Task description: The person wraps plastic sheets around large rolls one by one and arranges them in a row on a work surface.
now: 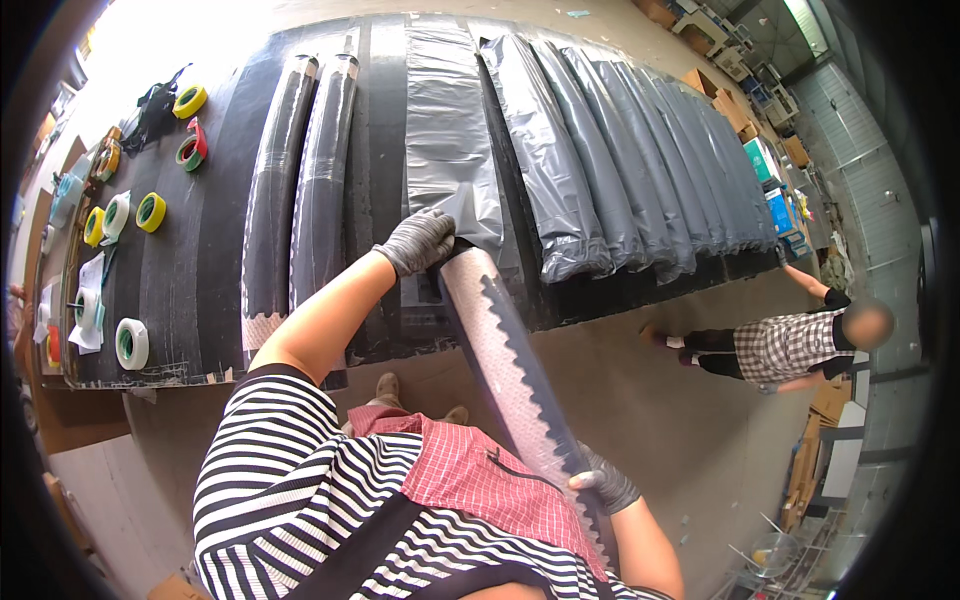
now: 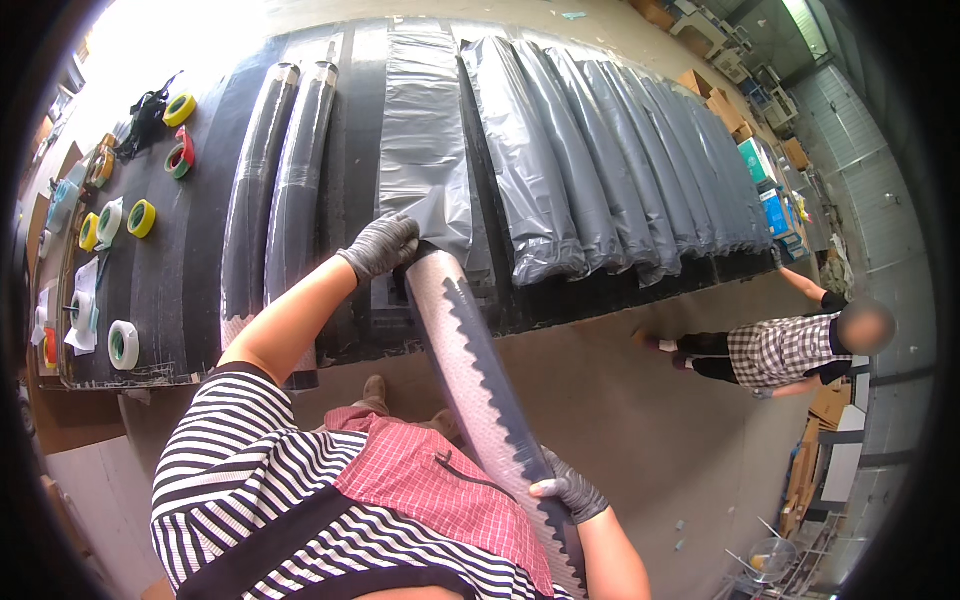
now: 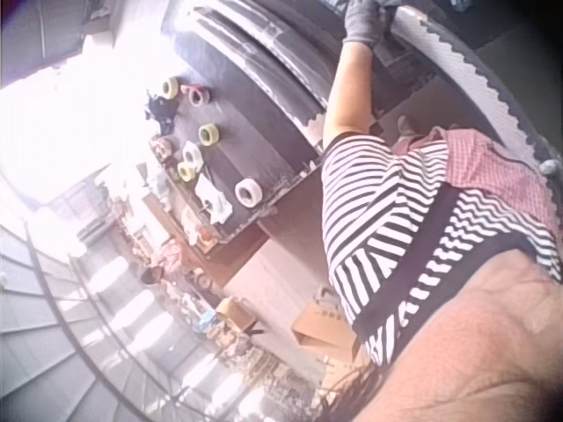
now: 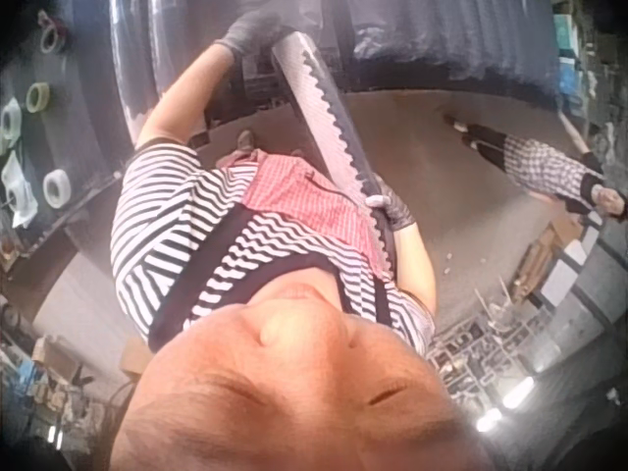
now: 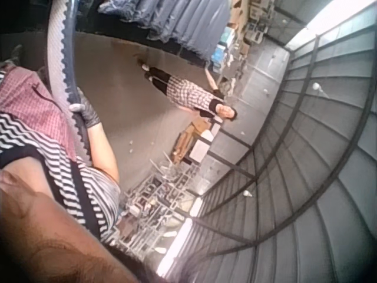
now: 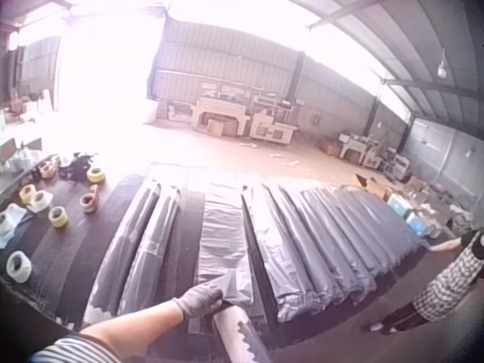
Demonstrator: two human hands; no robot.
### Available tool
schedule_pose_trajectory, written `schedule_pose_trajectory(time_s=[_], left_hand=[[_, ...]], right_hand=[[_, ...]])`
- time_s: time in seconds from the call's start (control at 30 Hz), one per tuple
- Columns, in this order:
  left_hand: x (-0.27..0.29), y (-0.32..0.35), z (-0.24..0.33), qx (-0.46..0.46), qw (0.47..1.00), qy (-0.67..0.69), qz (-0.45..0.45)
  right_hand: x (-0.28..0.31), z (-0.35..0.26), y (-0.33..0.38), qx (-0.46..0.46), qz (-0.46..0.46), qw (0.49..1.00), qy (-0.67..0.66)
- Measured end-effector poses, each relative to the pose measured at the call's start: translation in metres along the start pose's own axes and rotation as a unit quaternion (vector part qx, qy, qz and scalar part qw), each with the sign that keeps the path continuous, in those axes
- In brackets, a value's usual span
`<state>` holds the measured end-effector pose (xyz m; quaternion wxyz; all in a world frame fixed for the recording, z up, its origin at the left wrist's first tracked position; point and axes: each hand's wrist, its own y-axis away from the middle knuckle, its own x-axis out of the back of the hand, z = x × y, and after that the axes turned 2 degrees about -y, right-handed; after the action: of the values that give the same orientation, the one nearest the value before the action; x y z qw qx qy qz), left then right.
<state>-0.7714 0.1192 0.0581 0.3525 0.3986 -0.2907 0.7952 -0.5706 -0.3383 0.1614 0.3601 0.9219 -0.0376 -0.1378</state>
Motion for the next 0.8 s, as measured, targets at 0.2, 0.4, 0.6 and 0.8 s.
schedule_pose_trajectory(time_s=[0.2,0.4,0.6,0.8], left_hand=[[-0.003,0.015,0.021,0.026,0.994,-0.037,0.097],[-0.061,0.033,-0.019,0.386,0.874,0.255,-0.146],[-0.052,0.022,0.015,0.164,0.967,0.143,-0.132],[-0.019,-0.032,-0.005,0.079,0.991,-0.01,-0.108]], right_hand=[[0.004,0.027,-0.004,-0.064,0.02,0.984,-0.165],[-0.011,-0.004,-0.021,-0.019,-0.017,0.991,-0.128],[-0.02,-0.068,-0.093,0.025,-0.055,0.993,-0.102],[0.005,-0.126,-0.251,0.108,-0.069,0.992,-0.012]])
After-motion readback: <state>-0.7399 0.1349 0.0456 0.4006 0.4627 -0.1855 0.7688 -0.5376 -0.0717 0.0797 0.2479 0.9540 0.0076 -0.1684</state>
